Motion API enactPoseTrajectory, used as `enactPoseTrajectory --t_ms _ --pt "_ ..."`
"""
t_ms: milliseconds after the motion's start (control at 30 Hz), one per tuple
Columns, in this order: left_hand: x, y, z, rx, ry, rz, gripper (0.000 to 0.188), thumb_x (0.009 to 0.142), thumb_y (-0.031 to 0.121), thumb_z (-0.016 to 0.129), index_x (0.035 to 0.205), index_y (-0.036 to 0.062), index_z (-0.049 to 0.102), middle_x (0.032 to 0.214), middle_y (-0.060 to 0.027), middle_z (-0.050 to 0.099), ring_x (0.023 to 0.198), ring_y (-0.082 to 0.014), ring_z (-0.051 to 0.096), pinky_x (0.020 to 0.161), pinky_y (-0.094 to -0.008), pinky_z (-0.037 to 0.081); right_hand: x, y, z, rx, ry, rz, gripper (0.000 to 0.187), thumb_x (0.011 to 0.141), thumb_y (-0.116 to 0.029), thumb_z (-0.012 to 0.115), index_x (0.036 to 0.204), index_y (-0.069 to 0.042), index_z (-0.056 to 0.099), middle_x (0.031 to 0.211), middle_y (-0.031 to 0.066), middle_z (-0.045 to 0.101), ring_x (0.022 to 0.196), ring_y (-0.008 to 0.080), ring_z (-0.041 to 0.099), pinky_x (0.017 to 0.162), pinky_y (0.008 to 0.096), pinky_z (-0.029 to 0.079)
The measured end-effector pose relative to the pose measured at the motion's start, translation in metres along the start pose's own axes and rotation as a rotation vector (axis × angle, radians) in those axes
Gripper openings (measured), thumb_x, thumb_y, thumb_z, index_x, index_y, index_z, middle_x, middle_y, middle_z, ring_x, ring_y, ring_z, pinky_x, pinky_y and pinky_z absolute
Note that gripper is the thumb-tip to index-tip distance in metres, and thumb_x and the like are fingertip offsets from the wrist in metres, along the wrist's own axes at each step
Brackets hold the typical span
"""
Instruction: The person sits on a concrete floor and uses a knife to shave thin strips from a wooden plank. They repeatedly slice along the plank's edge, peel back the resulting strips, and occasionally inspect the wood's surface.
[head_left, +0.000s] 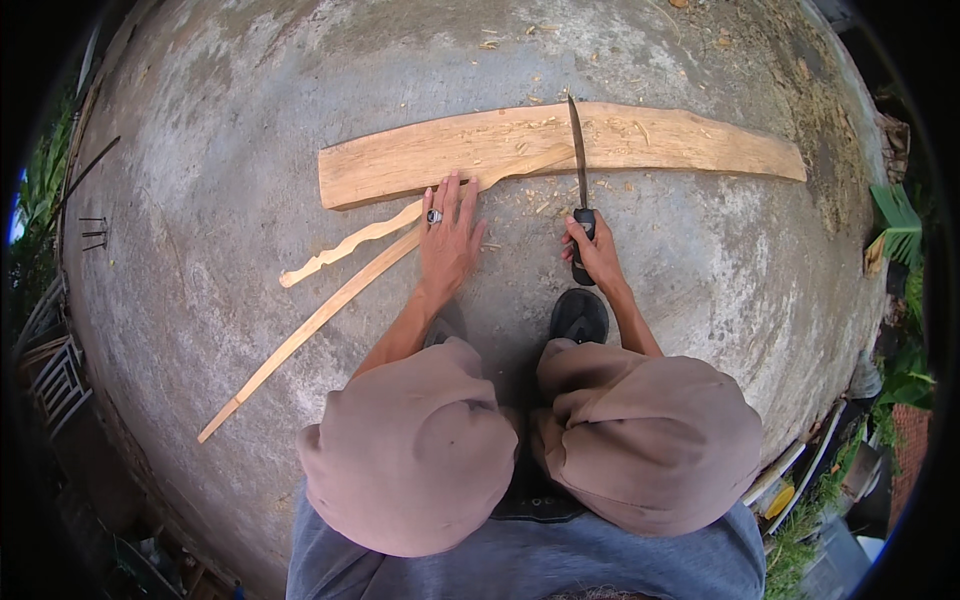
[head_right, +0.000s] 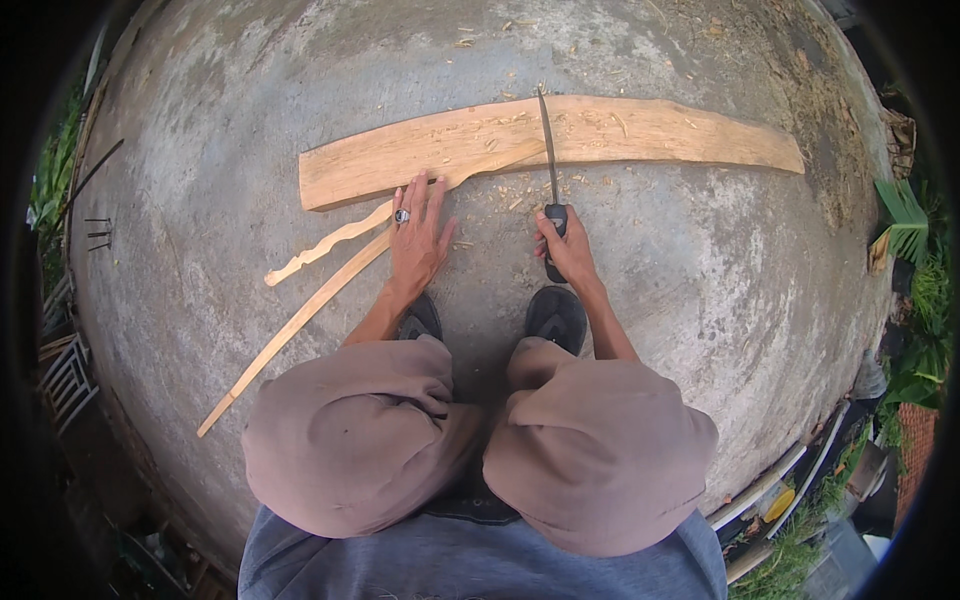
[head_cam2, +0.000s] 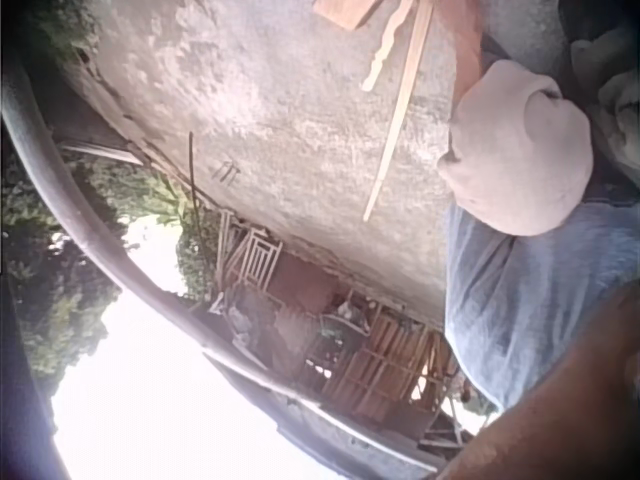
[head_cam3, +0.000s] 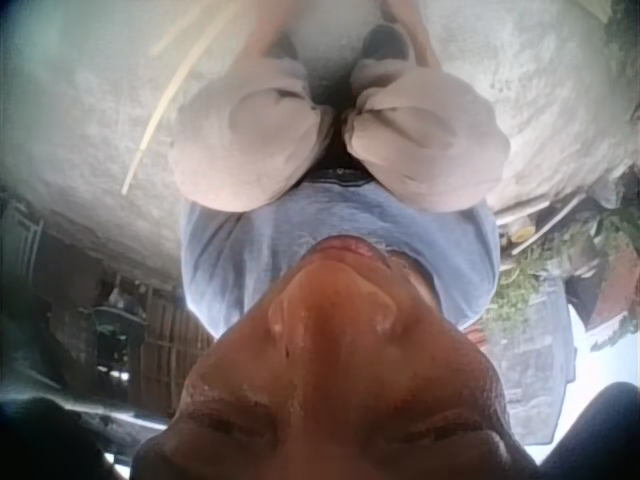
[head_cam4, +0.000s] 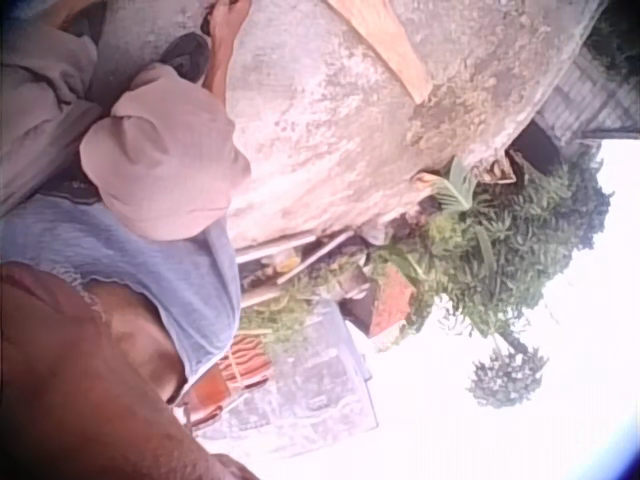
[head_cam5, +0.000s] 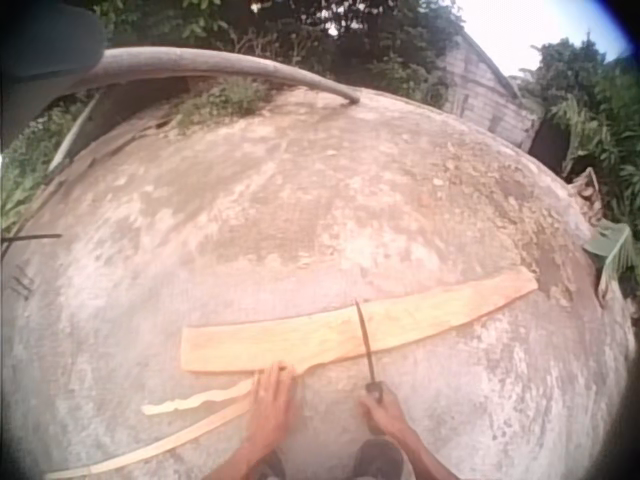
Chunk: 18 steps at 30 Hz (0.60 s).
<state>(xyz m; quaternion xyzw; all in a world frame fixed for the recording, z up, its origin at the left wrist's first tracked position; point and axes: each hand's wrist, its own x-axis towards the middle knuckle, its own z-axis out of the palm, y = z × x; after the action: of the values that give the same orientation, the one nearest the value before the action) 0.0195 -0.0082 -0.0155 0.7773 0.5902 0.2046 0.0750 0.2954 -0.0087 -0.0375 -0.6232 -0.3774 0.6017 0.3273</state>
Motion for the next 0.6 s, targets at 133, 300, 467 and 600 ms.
enactPoseTrajectory --t_ms 133,300,467,600 --pt "0.015 -0.012 -0.004 0.018 0.052 -0.024 0.061 0.095 0.018 0.073 0.152 0.0189 0.054 0.133 -0.0119 0.056 0.119 -0.0321 0.056 0.098 -0.048 0.047 0.001 0.002 0.0 0.017 0.003 -0.013 0.037 0.103 -0.036 0.067 0.113 -0.003 0.054 0.082 0.0072 0.063 0.061 0.0154 0.065 0.056 0.0302 0.052" --pt "0.022 -0.022 -0.008 -0.007 -0.002 0.015 0.047 0.097 0.016 0.07 0.143 0.0259 0.065 0.104 -0.0086 0.062 0.099 -0.0299 0.06 0.082 -0.0449 0.051 -0.003 0.002 0.003 -0.047 0.067 -0.063 0.037 0.103 -0.036 0.067 0.109 -0.002 0.056 0.081 0.0086 0.065 0.061 0.0186 0.066 0.058 0.0329 0.052" --pt "0.021 -0.014 -0.028 -0.202 -0.245 -0.11 0.043 0.104 0.021 0.062 0.147 0.025 0.062 0.094 -0.0139 0.063 0.083 -0.034 0.062 0.078 -0.0458 0.051 -0.013 -0.026 -0.005 -0.56 0.242 -0.322 0.043 0.102 -0.041 0.067 0.103 0.002 0.059 0.076 0.0188 0.067 0.064 0.0342 0.067 0.062 0.0436 0.051" --pt "0.022 -0.029 -0.029 -0.393 -0.205 -0.043 0.04 0.108 0.025 0.057 0.147 0.0198 0.062 0.085 -0.0099 0.063 0.076 -0.026 0.062 0.07 -0.04 0.05 -0.006 -0.057 -0.008 -0.58 0.155 -0.297 0.047 0.104 -0.043 0.063 0.102 0.004 0.059 0.073 0.0229 0.066 0.067 0.0408 0.066 0.063 0.0466 0.049"
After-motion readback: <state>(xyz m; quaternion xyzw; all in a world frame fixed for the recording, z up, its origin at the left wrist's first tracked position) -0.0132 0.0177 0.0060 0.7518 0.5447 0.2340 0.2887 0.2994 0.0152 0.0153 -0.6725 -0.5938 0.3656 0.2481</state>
